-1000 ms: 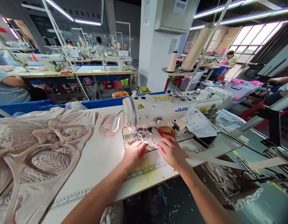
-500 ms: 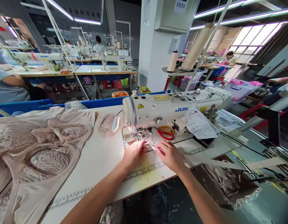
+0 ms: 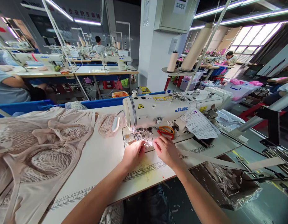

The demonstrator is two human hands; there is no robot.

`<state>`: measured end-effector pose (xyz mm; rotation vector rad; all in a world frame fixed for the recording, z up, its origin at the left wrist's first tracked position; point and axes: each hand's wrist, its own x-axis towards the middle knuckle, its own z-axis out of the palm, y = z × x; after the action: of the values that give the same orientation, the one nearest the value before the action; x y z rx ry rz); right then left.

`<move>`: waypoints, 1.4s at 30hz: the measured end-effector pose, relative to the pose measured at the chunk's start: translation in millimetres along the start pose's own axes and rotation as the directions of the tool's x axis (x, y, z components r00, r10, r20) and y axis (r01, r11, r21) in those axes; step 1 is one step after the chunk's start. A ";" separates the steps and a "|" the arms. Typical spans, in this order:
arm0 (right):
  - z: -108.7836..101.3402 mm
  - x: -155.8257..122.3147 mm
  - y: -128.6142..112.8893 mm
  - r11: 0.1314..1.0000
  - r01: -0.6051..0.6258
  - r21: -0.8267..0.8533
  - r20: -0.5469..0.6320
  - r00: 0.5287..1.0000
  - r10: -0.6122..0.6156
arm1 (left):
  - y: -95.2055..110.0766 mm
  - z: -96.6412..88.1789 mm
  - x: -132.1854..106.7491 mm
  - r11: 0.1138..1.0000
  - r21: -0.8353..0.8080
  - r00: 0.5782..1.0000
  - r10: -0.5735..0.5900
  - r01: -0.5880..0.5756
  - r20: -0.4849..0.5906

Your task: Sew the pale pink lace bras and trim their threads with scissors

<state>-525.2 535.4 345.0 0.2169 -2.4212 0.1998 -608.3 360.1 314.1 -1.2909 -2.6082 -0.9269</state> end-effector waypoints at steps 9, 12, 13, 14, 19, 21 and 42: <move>2.3 2.0 -0.4 0.998 -0.009 -0.061 -0.034 0.999 0.007 | 0.7 2.5 1.8 0.997 -0.052 0.998 -0.063 0.061 -0.026; 5.1 1.8 0.8 0.996 -0.014 -0.083 -0.040 0.999 0.011 | 2.3 1.4 2.5 0.997 -0.047 0.997 -0.068 0.066 -0.025; 5.8 1.0 1.0 0.996 -0.015 -0.085 -0.038 0.999 0.012 | 2.8 1.1 2.8 0.997 -0.043 0.997 -0.070 0.069 -0.026; 6.3 -0.3 0.9 0.996 -0.016 -0.083 -0.034 0.999 0.013 | 3.2 0.8 3.0 0.997 -0.040 0.997 -0.073 0.072 -0.025; 3.7 -13.4 -3.9 0.999 -0.038 -0.034 0.002 0.999 0.038 | 3.7 0.1 2.9 0.997 -0.027 0.997 -0.074 0.073 -0.017; 2.4 -19.9 -6.4 0.998 -0.065 -0.016 0.013 0.998 0.065 | 3.6 0.0 2.7 0.997 -0.025 0.997 -0.073 0.073 -0.013; -3.6 -44.7 3.1 0.980 -0.191 -0.047 -0.021 0.981 0.191 | -0.2 -4.1 -0.8 0.989 -0.140 0.994 -0.052 0.039 -0.093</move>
<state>-490.0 543.8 318.1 -0.0398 -2.4270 0.2275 -608.7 357.1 317.1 -1.1879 -2.5496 -1.1659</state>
